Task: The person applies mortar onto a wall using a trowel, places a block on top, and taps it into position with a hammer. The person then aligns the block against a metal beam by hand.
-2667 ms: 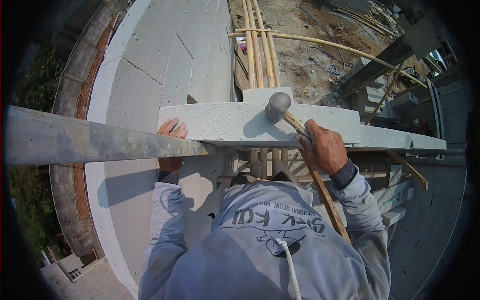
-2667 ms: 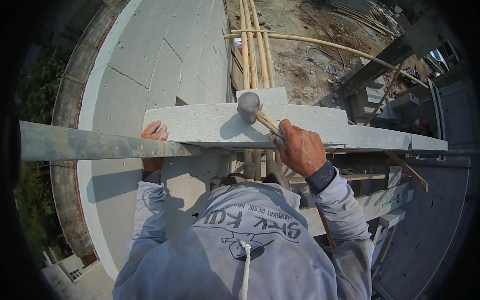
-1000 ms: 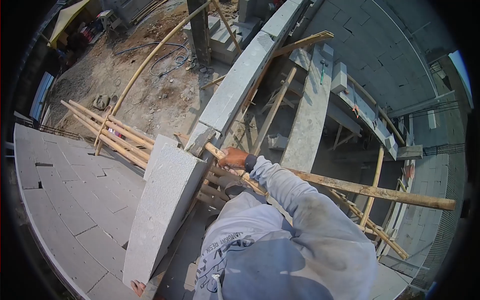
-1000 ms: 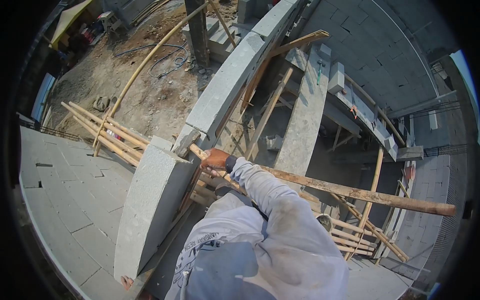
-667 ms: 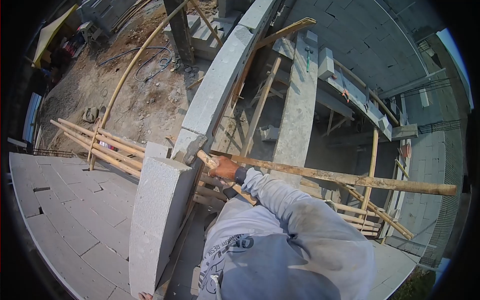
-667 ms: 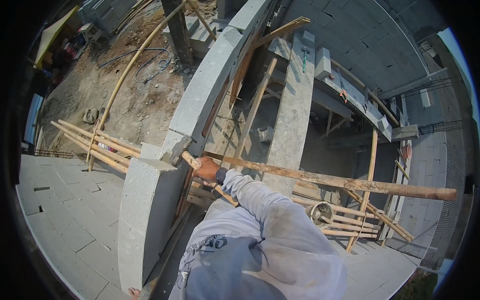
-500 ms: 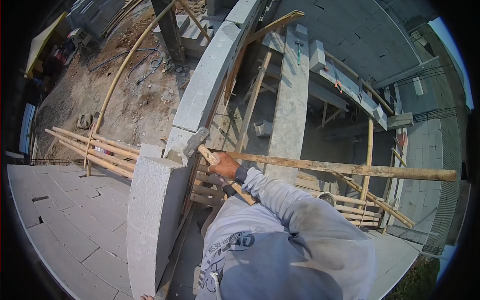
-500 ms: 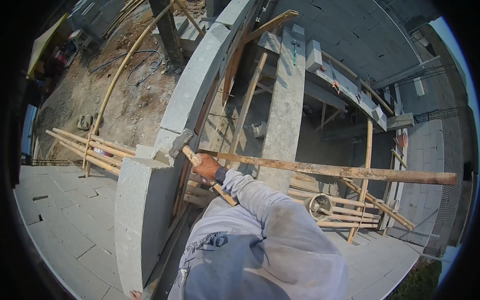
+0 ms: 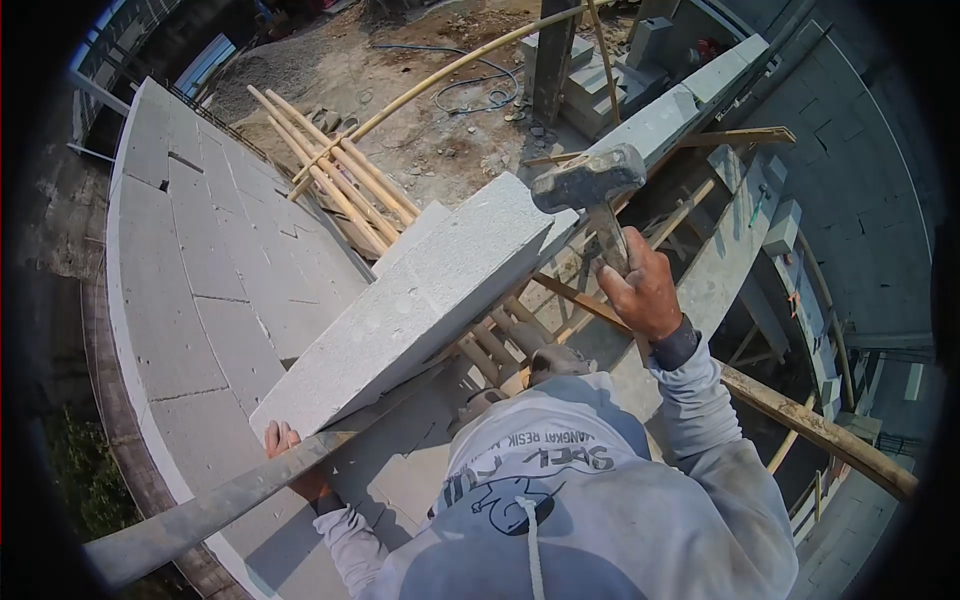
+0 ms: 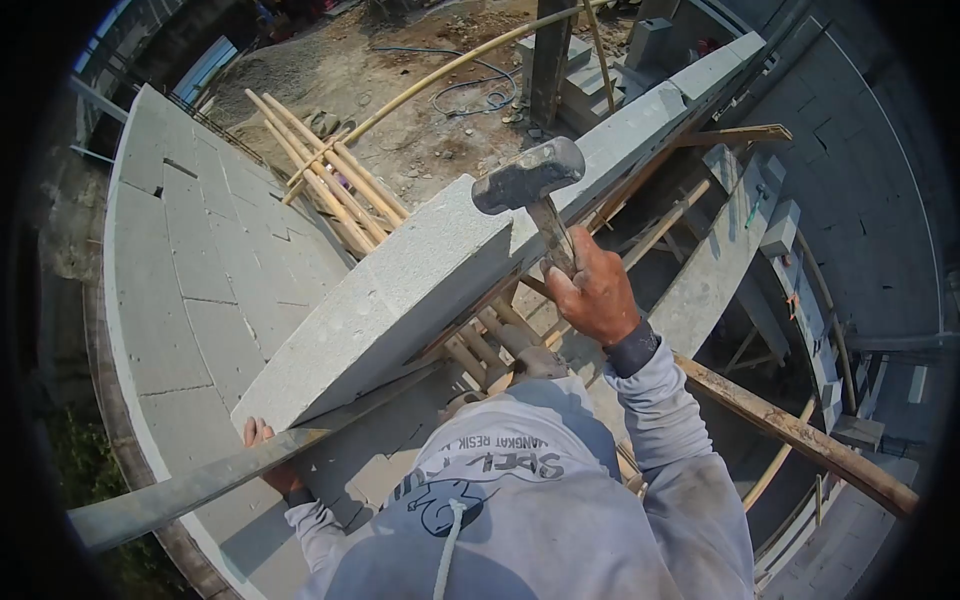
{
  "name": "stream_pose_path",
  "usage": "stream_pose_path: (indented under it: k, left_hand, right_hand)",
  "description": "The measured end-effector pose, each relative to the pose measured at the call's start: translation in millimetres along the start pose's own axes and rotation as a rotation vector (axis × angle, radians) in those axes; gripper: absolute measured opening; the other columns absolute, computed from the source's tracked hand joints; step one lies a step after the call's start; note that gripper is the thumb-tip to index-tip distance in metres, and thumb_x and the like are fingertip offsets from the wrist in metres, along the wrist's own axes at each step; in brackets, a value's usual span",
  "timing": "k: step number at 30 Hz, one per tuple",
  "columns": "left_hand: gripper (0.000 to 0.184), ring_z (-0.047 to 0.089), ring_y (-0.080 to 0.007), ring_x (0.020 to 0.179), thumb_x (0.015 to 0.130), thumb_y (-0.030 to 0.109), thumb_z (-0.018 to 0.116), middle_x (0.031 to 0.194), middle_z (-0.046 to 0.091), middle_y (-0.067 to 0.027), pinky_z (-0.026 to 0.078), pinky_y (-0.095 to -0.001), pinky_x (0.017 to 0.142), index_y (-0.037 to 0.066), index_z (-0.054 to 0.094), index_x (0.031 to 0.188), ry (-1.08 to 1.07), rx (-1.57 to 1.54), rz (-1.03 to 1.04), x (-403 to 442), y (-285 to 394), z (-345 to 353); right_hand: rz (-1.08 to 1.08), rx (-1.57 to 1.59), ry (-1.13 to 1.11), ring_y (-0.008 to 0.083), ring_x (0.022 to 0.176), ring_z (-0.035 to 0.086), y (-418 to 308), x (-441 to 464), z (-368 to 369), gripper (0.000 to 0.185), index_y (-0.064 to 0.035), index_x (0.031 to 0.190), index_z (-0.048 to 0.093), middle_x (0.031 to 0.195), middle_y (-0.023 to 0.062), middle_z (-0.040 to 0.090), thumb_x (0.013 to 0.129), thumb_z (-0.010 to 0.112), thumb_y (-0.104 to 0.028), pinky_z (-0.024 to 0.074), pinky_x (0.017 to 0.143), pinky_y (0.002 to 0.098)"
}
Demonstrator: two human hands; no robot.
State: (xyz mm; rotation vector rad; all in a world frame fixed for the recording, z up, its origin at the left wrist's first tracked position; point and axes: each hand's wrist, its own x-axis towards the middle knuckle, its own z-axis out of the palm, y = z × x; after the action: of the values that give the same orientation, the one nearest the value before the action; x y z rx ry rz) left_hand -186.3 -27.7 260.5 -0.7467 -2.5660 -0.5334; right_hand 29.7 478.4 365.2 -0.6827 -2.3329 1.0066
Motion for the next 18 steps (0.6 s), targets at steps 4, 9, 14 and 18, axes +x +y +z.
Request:
stream_pose_path:
  k: [4,9,14,18]
  left_hand:
    - [0.026,0.047,-0.0376,0.114,0.090,0.013,0.046,0.119,0.052,-0.0233,0.037,-0.0449,0.097,-0.002,0.057,0.108,0.025,-0.013,-0.060,3.2,16.7,-4.4]
    - [0.027,0.050,-0.0369,0.111,0.089,0.012,0.047,0.118,0.054,-0.0221,0.038,-0.0436,0.096,-0.002,0.058,0.109,0.075,0.004,0.184,-8.1,-25.5,13.4]
    - [0.028,0.050,-0.0302,0.112,0.089,0.017,0.052,0.123,0.052,-0.0193,0.039,-0.0361,0.096,0.000,0.061,0.109,0.070,-0.171,-0.114,-4.1,-6.7,10.6]
    - [0.031,0.050,-0.0292,0.112,0.090,0.020,0.050,0.124,0.051,-0.0190,0.039,-0.0349,0.095,-0.003,0.059,0.109,0.092,-0.309,-0.250,-1.4,-2.0,12.5]
  right_hand:
    - [-0.234,0.021,-0.250,0.0404,0.060,0.055,-45.8,13.6,34.4,0.029,-0.0019,0.095,0.044,0.061,0.0191,0.052,0.072,0.061,-0.006,0.0413,0.052,0.0424]
    - [-0.345,0.003,-0.371,0.0405,0.061,0.056,-92.8,7.9,84.3,0.032,-0.0033,0.091,0.039,0.060,0.0193,0.054,0.071,0.063,-0.005,0.0418,0.052,0.0461]
    - [-0.394,-0.200,-0.551,0.0402,0.064,0.058,-72.1,-0.6,133.0,0.027,-0.0006,0.087,0.042,0.061,0.0187,0.056,0.068,0.061,-0.005,0.0450,0.054,0.0468]
    - [-0.379,-0.177,-0.515,0.0405,0.066,0.059,-75.5,-6.0,134.0,0.026,0.0016,0.085,0.045,0.063,0.0202,0.057,0.066,0.061,-0.004,0.0465,0.057,0.0472]
